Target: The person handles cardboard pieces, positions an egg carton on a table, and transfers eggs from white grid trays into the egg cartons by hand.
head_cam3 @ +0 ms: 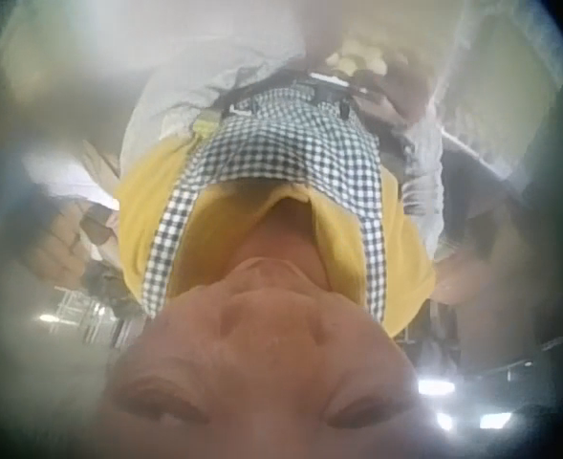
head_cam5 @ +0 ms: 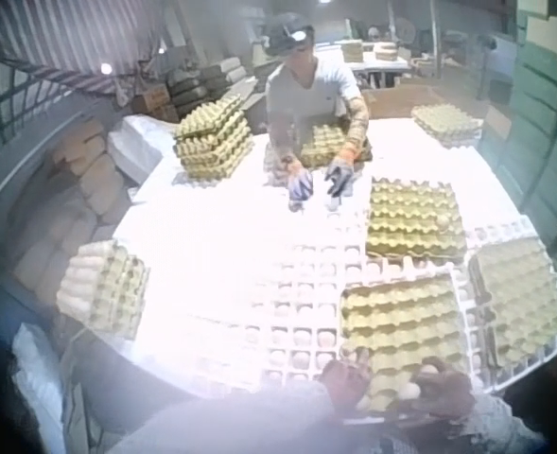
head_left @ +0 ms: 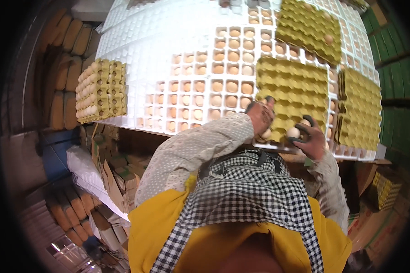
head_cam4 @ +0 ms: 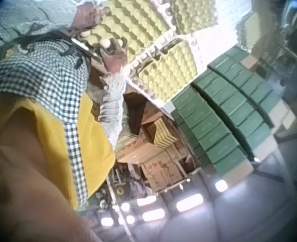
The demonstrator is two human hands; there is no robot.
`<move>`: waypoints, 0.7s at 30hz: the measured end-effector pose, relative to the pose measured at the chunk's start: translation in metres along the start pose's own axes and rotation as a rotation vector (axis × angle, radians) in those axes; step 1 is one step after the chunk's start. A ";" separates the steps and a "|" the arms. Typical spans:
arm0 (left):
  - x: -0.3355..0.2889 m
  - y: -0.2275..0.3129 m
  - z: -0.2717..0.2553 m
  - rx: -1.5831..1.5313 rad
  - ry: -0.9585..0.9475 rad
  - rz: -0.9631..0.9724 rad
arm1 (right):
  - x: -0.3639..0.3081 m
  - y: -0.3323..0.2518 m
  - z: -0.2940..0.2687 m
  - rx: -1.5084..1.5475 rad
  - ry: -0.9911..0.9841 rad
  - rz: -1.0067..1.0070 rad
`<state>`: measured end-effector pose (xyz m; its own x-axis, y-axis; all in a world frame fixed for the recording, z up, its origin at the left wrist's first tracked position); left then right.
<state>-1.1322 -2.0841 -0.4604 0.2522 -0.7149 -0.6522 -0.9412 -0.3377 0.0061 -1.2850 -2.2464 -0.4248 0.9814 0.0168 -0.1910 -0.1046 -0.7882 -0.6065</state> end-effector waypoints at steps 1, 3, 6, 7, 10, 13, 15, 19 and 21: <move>-0.016 -0.014 -0.008 -0.078 0.033 0.074 | 0.002 -0.007 0.005 0.486 0.088 0.149; -0.045 -0.042 -0.023 -0.386 0.072 0.133 | 0.007 -0.019 0.005 1.251 0.251 0.379; -0.067 -0.111 0.027 -1.242 0.528 0.116 | 0.056 -0.074 0.007 1.182 0.482 0.413; -0.075 -0.145 0.045 -1.299 0.675 -0.015 | 0.085 -0.084 0.015 1.197 0.413 0.348; -0.083 -0.262 0.064 -1.272 0.870 -0.303 | 0.187 -0.124 0.049 1.307 0.257 0.329; -0.053 -0.341 0.051 -0.836 0.719 -0.468 | 0.309 -0.145 0.083 0.866 0.450 0.038; -0.030 -0.364 0.052 -0.712 0.481 -0.498 | 0.371 -0.158 0.092 0.778 0.575 0.034; -0.030 -0.399 0.067 -0.980 0.661 -0.315 | 0.453 -0.155 0.101 0.373 0.528 0.242; -0.023 -0.419 0.074 -1.394 0.911 -0.196 | 0.478 -0.157 0.099 0.053 0.372 0.314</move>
<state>-0.7607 -1.8807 -0.5039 0.8428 -0.5279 -0.1054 -0.1025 -0.3496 0.9313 -0.8154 -2.0532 -0.4973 0.8910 -0.4455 -0.0877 -0.4032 -0.6876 -0.6038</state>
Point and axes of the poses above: each hand's wrist, its own x-axis towards the middle knuckle, its own z-axis out of the palm, y = z × x, the point moved 1 cm from there along x, towards the middle knuckle, and after that the axes turned 12 degrees about -y, right-handed, at the moved point
